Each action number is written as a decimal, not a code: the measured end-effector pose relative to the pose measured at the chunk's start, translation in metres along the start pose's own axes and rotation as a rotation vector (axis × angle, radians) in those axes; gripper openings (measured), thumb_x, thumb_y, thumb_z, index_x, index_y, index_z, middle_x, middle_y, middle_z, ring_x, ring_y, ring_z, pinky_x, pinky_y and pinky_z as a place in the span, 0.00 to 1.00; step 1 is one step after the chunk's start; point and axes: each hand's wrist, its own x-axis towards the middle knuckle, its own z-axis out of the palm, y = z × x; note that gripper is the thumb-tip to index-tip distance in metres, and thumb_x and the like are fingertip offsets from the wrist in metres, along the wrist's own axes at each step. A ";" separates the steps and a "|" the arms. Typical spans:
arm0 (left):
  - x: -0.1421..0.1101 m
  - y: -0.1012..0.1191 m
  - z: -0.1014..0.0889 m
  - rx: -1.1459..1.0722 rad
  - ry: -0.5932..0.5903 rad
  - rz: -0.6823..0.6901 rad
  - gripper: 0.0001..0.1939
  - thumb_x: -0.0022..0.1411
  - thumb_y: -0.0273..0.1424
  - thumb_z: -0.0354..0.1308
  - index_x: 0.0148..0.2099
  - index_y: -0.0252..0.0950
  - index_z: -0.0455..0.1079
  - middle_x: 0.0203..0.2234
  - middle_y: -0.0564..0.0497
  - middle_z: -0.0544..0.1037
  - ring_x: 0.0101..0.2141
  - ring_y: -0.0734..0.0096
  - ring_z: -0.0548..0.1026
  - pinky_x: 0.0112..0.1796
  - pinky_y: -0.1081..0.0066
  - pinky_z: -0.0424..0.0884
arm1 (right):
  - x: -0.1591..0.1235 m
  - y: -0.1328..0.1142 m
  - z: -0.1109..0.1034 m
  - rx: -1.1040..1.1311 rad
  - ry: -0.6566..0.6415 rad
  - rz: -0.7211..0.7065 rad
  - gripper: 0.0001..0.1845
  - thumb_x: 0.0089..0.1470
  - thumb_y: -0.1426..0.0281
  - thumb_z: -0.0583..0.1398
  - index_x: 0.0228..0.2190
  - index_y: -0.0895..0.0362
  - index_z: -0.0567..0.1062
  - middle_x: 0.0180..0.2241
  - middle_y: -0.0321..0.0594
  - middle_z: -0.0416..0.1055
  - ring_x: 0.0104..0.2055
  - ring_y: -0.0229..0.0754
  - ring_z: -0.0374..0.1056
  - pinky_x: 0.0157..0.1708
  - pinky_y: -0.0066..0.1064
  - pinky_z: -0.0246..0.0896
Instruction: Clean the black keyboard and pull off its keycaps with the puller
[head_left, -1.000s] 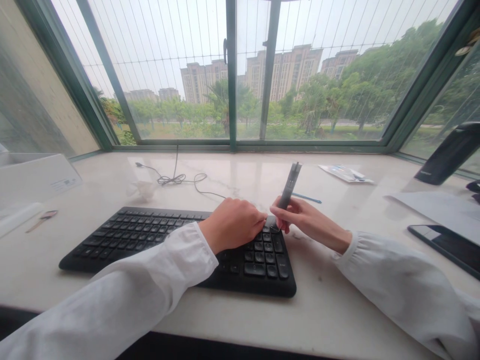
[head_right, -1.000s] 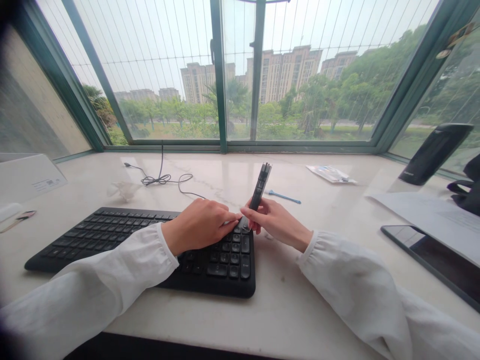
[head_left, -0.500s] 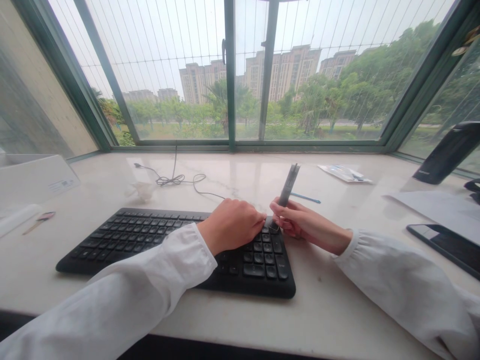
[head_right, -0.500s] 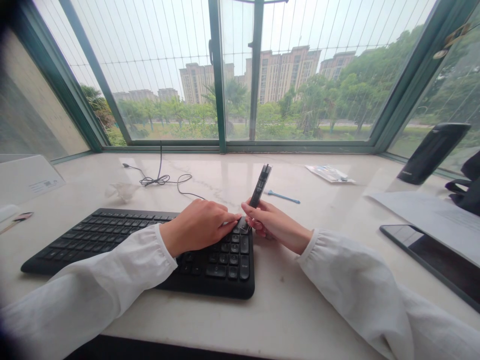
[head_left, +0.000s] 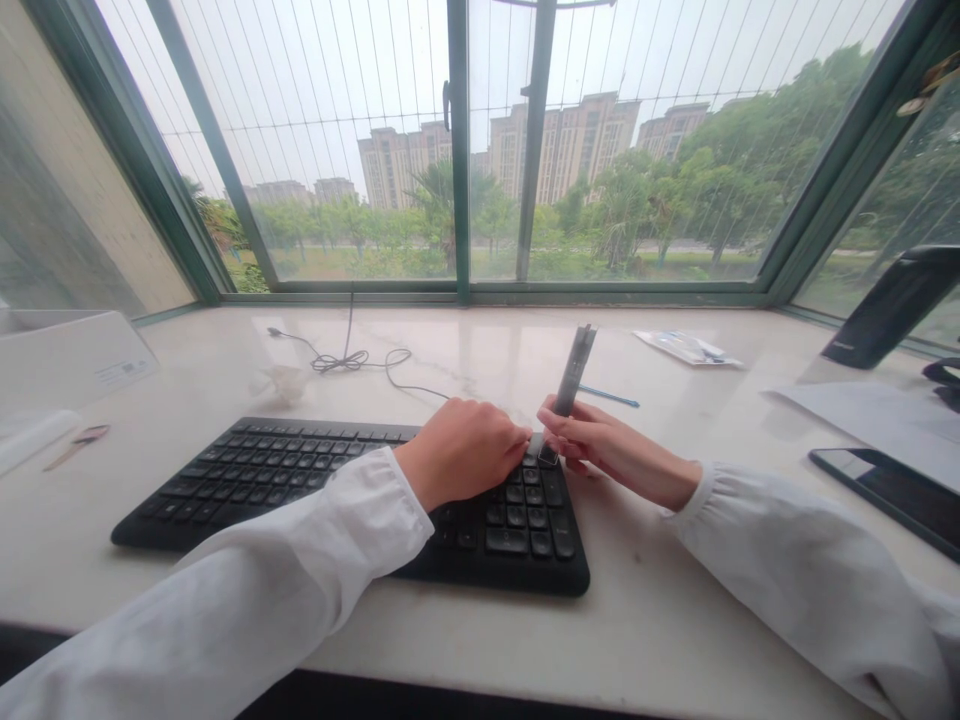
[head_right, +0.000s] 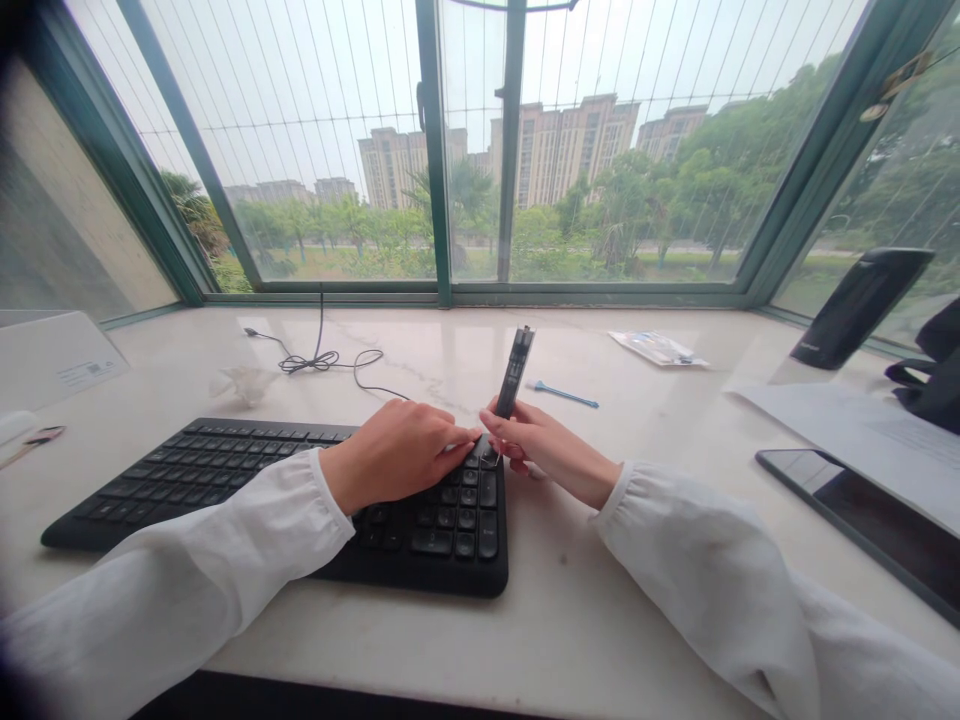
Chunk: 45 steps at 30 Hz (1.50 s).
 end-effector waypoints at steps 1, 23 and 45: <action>0.000 0.000 0.000 0.003 0.000 0.000 0.20 0.71 0.37 0.44 0.36 0.41 0.77 0.27 0.50 0.79 0.25 0.62 0.76 0.22 0.69 0.56 | 0.000 0.001 0.000 0.052 -0.006 0.025 0.24 0.54 0.47 0.60 0.32 0.54 0.62 0.24 0.28 0.53 0.24 0.32 0.46 0.21 0.25 0.44; 0.000 0.007 0.001 -0.575 0.036 -0.180 0.09 0.60 0.42 0.63 0.40 0.47 0.79 0.34 0.57 0.79 0.33 0.72 0.74 0.33 0.73 0.64 | 0.005 -0.002 -0.001 0.217 0.209 0.197 0.16 0.61 0.59 0.59 0.29 0.59 0.71 0.25 0.40 0.72 0.22 0.33 0.65 0.19 0.21 0.60; 0.007 0.015 0.002 -0.588 -0.079 -0.156 0.09 0.66 0.34 0.54 0.44 0.46 0.76 0.40 0.56 0.79 0.43 0.66 0.76 0.44 0.68 0.69 | 0.007 0.008 0.003 -0.179 0.326 -0.151 0.20 0.55 0.54 0.62 0.25 0.57 0.71 0.20 0.38 0.72 0.21 0.39 0.69 0.21 0.29 0.66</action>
